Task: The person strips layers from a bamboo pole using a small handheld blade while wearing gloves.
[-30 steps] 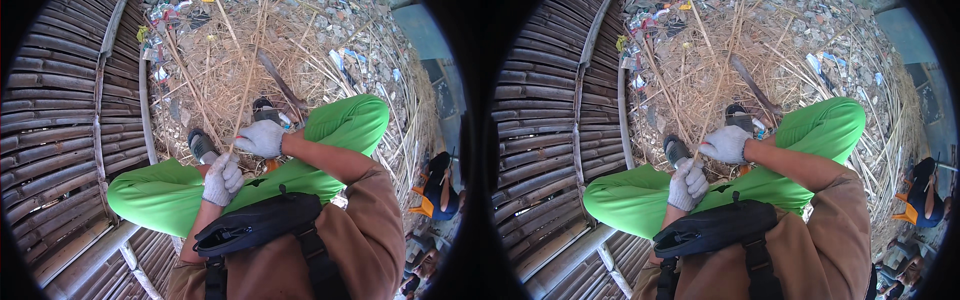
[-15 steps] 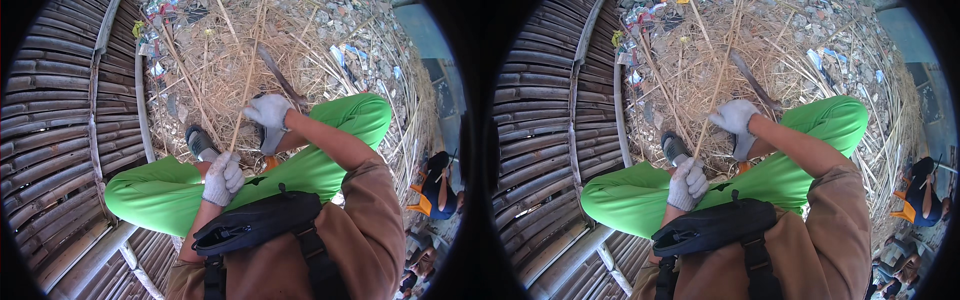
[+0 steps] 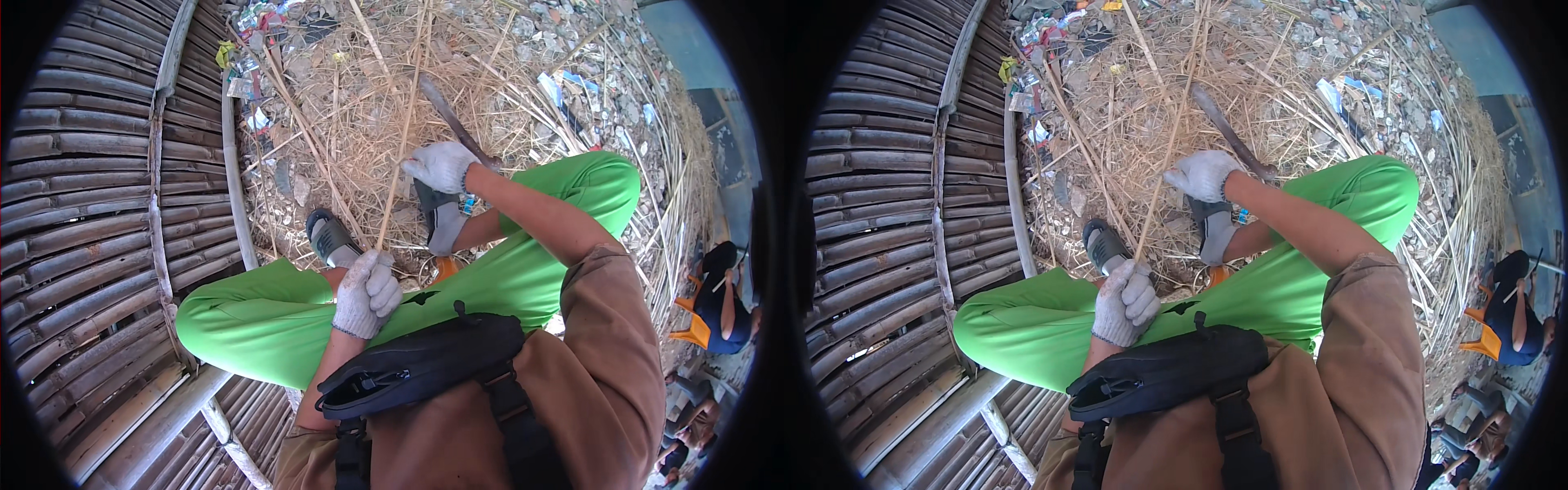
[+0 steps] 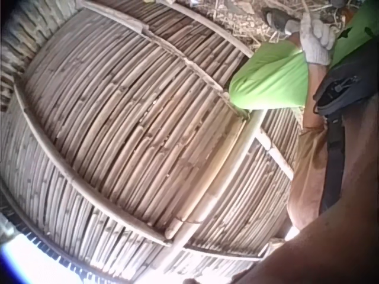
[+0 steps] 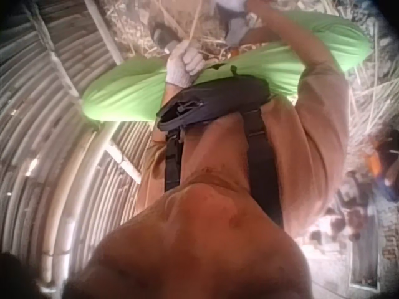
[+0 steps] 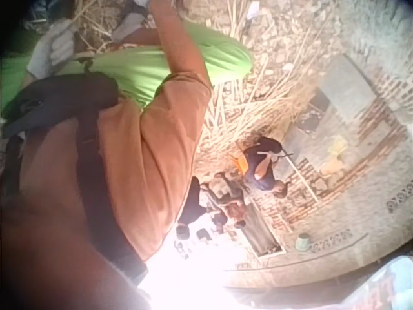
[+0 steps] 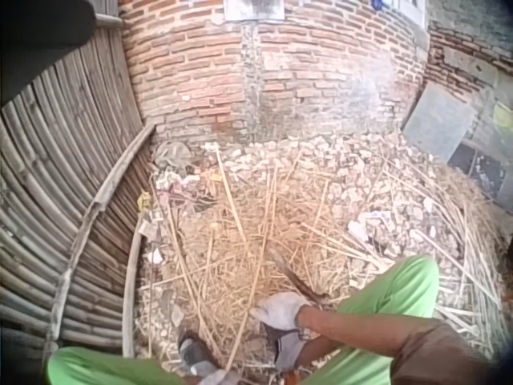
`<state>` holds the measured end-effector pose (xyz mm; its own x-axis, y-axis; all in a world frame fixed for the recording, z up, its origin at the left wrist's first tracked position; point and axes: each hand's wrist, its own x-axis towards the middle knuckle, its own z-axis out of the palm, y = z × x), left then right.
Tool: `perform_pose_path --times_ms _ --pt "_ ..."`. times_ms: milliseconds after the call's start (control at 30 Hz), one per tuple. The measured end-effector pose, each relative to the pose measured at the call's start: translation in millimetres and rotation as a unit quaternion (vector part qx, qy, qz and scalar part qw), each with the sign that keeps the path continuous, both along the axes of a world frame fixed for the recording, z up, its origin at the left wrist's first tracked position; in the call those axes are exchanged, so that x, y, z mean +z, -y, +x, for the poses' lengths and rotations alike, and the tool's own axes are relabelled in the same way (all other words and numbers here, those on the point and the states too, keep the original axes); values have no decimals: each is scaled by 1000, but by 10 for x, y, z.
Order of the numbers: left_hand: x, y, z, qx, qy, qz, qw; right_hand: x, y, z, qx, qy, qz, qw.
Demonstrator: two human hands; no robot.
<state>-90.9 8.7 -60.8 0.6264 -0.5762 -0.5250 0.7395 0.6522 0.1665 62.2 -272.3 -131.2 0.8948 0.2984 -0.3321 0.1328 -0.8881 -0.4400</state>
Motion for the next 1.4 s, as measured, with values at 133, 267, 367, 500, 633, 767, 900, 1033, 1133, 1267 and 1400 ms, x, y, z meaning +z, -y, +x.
perform_pose_path --times_ms 133,267,367,500,633,767,900,1033,1133,1267,1400 --pt "115 37 34 11 -21 36 999 515 -368 -450 64 -52 24 996" --pt "19 2 -12 26 -48 -2 998 480 -473 -624 117 -6 70 991" --pt "-86 -59 32 46 -22 -70 996 429 -544 -516 125 6 72 990" --pt "52 -19 63 42 -27 -47 998 500 -494 -434 105 0 11 994" --pt "57 -8 93 33 -45 -32 998 403 -357 -261 78 5 24 997" --pt "22 -13 42 36 -34 -63 997 231 -126 13 21 4 -11 1000" --pt "-27 -31 28 42 -19 -61 997 69 -56 177 24 -27 -30 999" --pt "-134 -40 -11 1 20 -46 999 -64 60 294 -2 -26 -51 998" --pt "-145 -36 -5 -19 30 5 999 -82 126 275 -6 -38 -60 997" --pt "-272 -49 10 7 23 -87 996 24 100 320 -5 -26 -31 999" --pt "-157 -44 38 -46 50 7 998 87 92 240 -26 -38 -23 999"
